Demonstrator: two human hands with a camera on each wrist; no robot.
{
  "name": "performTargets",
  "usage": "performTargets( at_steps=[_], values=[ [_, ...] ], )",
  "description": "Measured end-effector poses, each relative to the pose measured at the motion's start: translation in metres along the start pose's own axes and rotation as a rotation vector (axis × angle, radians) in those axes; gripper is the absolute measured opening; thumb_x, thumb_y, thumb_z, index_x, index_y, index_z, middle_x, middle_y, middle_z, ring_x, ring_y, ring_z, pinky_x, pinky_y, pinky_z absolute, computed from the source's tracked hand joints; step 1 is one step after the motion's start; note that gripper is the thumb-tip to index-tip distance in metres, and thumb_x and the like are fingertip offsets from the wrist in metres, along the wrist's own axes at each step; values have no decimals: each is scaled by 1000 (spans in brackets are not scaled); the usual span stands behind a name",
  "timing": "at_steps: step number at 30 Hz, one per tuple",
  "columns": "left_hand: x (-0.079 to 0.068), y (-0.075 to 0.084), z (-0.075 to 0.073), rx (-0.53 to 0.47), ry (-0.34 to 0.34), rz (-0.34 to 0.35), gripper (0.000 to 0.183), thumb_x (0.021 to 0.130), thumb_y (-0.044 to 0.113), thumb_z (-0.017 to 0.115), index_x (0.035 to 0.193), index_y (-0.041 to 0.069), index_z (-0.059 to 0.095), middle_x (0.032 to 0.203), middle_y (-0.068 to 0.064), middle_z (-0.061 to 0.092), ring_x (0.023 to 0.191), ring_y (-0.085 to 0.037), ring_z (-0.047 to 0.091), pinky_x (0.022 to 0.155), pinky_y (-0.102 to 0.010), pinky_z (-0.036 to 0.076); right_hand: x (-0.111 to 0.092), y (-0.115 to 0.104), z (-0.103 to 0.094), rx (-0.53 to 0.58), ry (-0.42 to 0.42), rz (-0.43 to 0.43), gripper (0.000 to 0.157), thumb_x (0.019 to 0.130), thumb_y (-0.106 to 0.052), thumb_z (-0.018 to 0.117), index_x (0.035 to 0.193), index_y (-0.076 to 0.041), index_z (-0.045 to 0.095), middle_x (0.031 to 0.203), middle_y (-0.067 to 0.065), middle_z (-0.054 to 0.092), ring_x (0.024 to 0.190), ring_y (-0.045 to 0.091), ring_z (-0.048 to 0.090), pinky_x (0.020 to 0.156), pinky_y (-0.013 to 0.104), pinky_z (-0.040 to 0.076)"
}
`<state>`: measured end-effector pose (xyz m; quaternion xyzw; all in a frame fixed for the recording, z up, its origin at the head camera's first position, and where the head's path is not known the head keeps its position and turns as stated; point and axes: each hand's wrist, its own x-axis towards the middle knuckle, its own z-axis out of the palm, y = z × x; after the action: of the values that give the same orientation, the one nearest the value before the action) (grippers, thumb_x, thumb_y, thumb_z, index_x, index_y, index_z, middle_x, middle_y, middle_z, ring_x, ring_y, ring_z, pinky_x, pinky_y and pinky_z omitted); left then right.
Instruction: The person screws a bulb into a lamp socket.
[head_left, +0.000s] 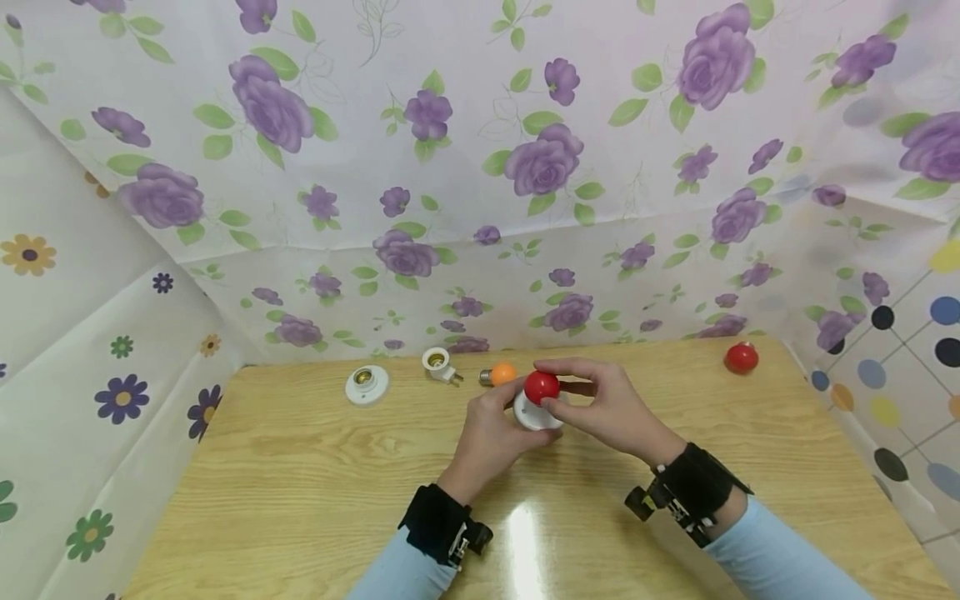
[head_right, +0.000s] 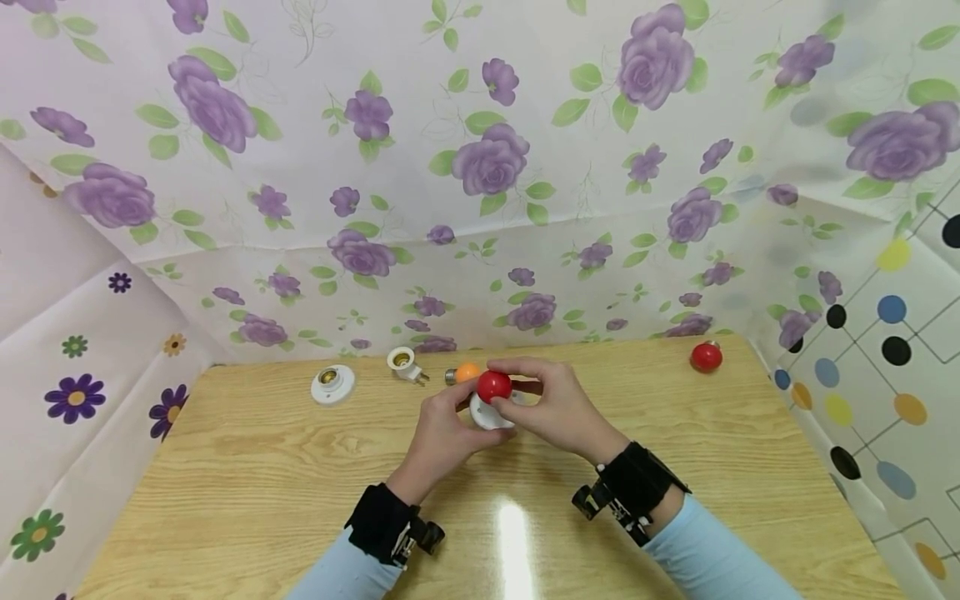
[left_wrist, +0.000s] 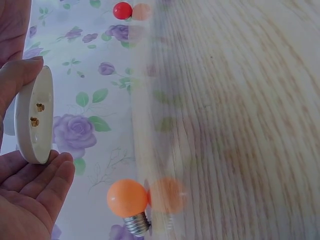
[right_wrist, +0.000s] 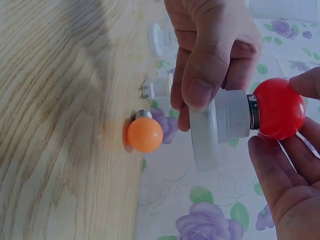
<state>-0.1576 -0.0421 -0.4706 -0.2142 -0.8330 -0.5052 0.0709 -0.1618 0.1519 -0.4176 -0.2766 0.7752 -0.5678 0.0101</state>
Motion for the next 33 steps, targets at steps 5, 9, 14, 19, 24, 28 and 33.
performTargets(
  at_steps=[5, 9, 14, 19, 24, 28, 33],
  values=[
    [0, 1, 0, -7, 2, 2, 67, 67, 46, 79, 127, 28, 55, 114, 16, 58, 100, -2, 54, 82, -24, 45, -1, -2, 0, -2, 21, -6, 41, 82, -23, 72, 121, -18, 61, 121, -3, 58, 106, 17, 56, 85, 42, 46],
    [0, 1, 0, -2, 0, 5, 66, 67, 46, 79, 126, 29, 55, 114, 17, 58, 100, -1, 54, 82, -23, 45, -2, -13, 1, -12, 57, 4, 39, 81, -17, 72, 118, -11, 62, 118, 0, 60, 103, 17, 58, 84, 36, 47],
    [0, 1, 0, 2, -1, 8, 67, 67, 45, 80, 126, 28, 55, 113, 16, 58, 100, 0, 54, 81, -23, 46, -3, -27, 2, -39, 102, 16, 38, 78, -14, 74, 114, -7, 63, 114, 3, 61, 101, 20, 59, 82, 32, 48],
    [0, 1, 0, 4, 1, 6, 65, 66, 44, 81, 125, 28, 56, 112, 18, 58, 100, 0, 54, 82, -23, 45, -1, -16, 1, -65, 111, -19, 45, 78, -20, 75, 120, -15, 61, 122, -2, 57, 110, 18, 53, 87, 40, 45],
    [0, 2, 0, 6, 6, 3, 65, 66, 44, 81, 124, 28, 56, 112, 18, 58, 100, 0, 54, 82, -23, 45, 0, -2, -1, -80, 63, -59, 49, 82, -24, 71, 128, -23, 56, 136, -1, 47, 123, 15, 43, 92, 44, 41],
    [0, 2, 0, 5, 5, 11, 66, 66, 45, 80, 125, 28, 56, 114, 17, 57, 101, -1, 53, 83, -24, 45, 0, -21, 1, -61, 15, -55, 47, 84, -12, 68, 129, -14, 55, 137, 5, 46, 123, 18, 42, 94, 46, 39],
    [0, 1, 0, 1, 4, 25, 67, 67, 46, 80, 127, 27, 55, 116, 16, 57, 103, -1, 53, 84, -24, 44, -1, -29, 3, -38, 14, -29, 45, 82, -5, 67, 126, -10, 57, 130, 3, 52, 117, 20, 48, 92, 43, 41]
  ],
)
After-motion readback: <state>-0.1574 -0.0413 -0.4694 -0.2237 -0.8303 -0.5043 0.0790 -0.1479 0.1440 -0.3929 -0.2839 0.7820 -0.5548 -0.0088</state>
